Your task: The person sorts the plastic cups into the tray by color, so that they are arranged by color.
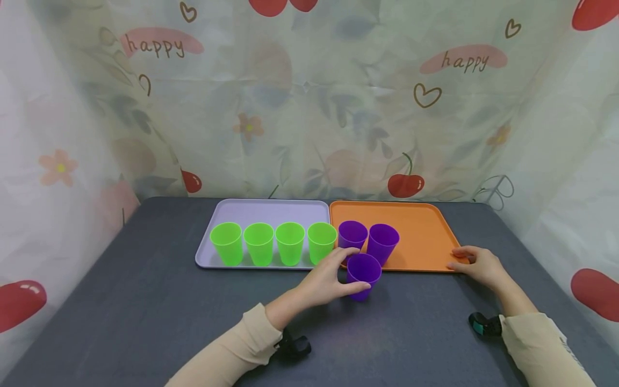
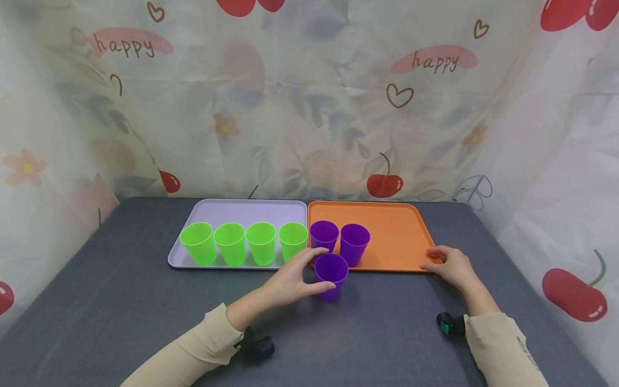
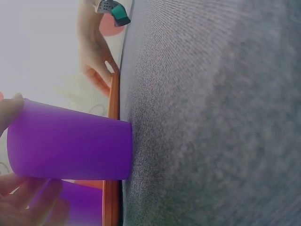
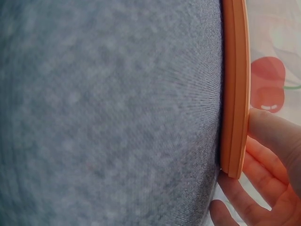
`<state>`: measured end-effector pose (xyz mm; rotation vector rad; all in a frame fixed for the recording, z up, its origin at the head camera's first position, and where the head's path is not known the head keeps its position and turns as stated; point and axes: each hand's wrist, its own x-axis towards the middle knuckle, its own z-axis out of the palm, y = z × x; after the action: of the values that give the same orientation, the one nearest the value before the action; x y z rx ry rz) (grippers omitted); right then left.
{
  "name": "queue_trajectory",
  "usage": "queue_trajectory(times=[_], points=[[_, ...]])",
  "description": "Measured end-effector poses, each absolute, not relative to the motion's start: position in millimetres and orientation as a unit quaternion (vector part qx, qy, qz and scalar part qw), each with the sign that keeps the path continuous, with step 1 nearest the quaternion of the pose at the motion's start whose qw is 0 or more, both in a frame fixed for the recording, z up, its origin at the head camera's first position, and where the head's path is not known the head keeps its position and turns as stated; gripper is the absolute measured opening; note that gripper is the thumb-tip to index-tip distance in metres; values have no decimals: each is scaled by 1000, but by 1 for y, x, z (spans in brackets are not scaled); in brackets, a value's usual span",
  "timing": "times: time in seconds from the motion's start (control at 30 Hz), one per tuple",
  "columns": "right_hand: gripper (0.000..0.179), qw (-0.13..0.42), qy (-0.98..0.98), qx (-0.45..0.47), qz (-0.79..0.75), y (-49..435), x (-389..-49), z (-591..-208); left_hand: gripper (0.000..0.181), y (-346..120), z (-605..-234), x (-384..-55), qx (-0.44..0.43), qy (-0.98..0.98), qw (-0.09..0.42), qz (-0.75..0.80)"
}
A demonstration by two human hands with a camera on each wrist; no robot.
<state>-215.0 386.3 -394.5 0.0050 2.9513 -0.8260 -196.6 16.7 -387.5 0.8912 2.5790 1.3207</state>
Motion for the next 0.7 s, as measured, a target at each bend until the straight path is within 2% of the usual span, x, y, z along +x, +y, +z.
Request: queue_trajectory(times=[0.7], points=[[62,43,964,3,-262,388,-217,-396,64,15,-384,-194,302,835,36,458]])
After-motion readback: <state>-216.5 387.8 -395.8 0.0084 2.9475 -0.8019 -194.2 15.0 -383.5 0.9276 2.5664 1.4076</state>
